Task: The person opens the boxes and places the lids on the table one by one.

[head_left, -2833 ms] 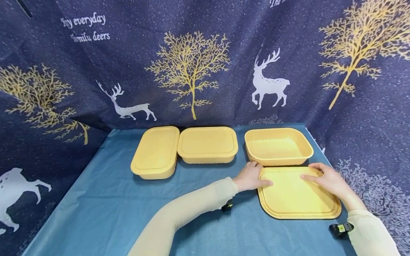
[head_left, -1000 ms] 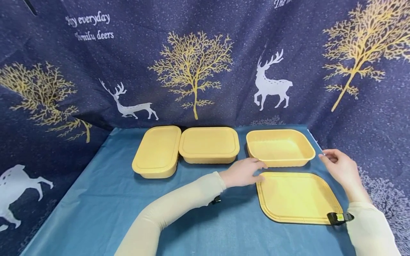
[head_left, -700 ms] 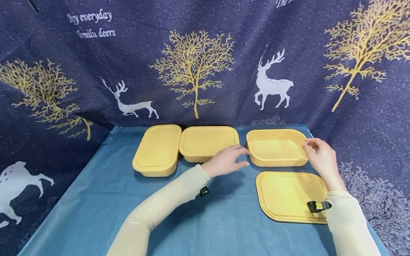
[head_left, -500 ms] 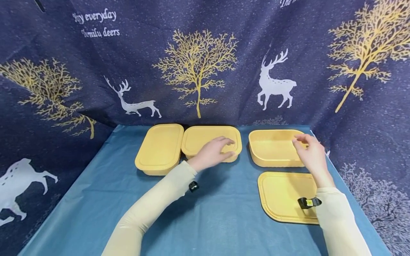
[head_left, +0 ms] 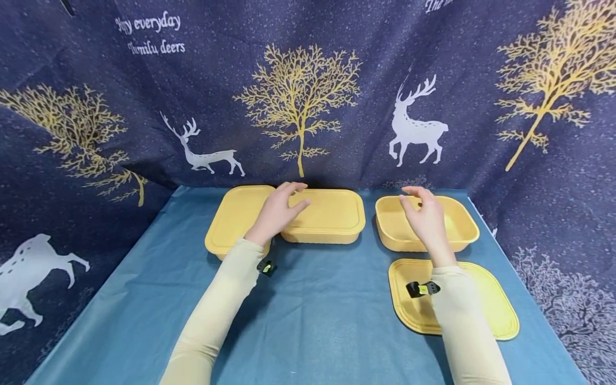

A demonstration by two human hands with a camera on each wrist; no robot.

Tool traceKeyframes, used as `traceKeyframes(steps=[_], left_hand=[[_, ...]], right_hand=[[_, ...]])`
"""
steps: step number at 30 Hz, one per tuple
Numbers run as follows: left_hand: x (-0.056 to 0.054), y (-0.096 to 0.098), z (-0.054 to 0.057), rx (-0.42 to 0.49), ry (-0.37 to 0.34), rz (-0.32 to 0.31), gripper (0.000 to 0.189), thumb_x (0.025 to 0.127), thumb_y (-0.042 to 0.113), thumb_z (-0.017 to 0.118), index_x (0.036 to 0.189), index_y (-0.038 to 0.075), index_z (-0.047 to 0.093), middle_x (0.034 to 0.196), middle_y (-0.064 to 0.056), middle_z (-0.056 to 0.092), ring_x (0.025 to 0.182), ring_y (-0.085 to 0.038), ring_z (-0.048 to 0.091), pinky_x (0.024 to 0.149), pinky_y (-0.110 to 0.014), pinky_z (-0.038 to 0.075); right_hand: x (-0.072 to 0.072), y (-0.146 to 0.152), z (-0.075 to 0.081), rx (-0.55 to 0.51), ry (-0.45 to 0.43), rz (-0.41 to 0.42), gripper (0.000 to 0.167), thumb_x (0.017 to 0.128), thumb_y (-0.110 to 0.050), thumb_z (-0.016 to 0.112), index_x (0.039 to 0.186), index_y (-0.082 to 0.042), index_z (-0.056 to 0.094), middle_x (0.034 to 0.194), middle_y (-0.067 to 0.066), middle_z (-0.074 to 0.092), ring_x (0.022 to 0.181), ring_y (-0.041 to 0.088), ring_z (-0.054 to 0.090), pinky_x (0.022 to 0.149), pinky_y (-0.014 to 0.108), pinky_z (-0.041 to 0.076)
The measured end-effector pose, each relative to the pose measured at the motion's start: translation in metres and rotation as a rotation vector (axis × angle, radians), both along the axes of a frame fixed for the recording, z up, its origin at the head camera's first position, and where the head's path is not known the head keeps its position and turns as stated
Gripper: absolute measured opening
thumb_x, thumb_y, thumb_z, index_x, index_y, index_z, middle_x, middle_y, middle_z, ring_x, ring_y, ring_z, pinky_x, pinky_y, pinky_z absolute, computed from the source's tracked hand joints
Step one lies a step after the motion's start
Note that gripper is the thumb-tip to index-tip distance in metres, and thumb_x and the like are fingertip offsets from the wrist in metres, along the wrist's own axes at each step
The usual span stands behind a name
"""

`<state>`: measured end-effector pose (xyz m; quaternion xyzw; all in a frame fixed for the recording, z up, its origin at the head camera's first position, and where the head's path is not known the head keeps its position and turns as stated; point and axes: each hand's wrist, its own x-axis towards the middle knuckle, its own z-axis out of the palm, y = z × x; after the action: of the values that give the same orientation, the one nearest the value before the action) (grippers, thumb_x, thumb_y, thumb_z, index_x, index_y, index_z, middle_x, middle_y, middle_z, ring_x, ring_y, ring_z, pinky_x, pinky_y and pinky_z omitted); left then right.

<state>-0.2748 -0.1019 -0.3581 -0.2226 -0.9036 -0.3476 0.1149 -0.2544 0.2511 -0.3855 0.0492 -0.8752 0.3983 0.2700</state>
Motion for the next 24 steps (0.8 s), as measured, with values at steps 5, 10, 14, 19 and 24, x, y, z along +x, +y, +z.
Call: traceKeyframes(steps=[5,10,14,19,24], left_hand=[[0.000,-0.020,0.007,0.065,0.033,0.062,0.049,0.100,0.039,0.065,0.140,0.013,0.059,0.132,-0.011,0.058,0.121,-0.029,0.056,0.100,-0.048,0.045],[0.003,-0.036,0.011,0.091,0.072,0.118,0.050,0.100,0.039,0.065,0.139,0.009,0.059,0.132,-0.013,0.057,0.122,-0.032,0.053,0.100,-0.050,0.044],[0.005,-0.044,0.010,0.090,0.073,0.144,0.048,0.100,0.035,0.065,0.139,0.008,0.059,0.133,-0.014,0.057,0.122,-0.034,0.052,0.101,-0.051,0.044],[0.004,-0.047,0.003,0.065,0.047,0.153,0.049,0.100,0.033,0.066,0.141,0.008,0.057,0.137,-0.014,0.055,0.127,-0.034,0.051,0.105,-0.052,0.042],[0.001,-0.048,-0.009,0.017,0.018,0.131,0.054,0.100,0.039,0.063,0.144,0.010,0.054,0.141,-0.014,0.052,0.132,-0.034,0.048,0.109,-0.053,0.038]], right_hand=[[-0.002,-0.022,0.004,-0.018,0.021,0.050,0.030,0.100,-0.021,0.063,0.124,-0.002,0.067,0.128,0.020,0.063,0.123,0.038,0.055,0.098,0.055,0.045],[0.001,-0.035,0.004,-0.013,0.050,0.081,0.029,0.100,-0.019,0.065,0.124,-0.004,0.068,0.126,0.018,0.063,0.121,0.037,0.057,0.096,0.055,0.047],[0.002,-0.040,0.002,0.004,0.047,0.089,0.030,0.100,-0.022,0.064,0.126,-0.007,0.067,0.126,0.017,0.063,0.118,0.037,0.058,0.096,0.054,0.047],[0.002,-0.045,-0.001,0.027,-0.019,0.121,0.037,0.103,-0.029,0.060,0.133,-0.009,0.064,0.133,0.018,0.059,0.119,0.039,0.057,0.098,0.055,0.045],[-0.002,-0.051,-0.008,0.065,-0.041,0.164,0.040,0.102,-0.029,0.061,0.137,-0.009,0.061,0.139,0.017,0.057,0.128,0.039,0.052,0.103,0.057,0.041]])
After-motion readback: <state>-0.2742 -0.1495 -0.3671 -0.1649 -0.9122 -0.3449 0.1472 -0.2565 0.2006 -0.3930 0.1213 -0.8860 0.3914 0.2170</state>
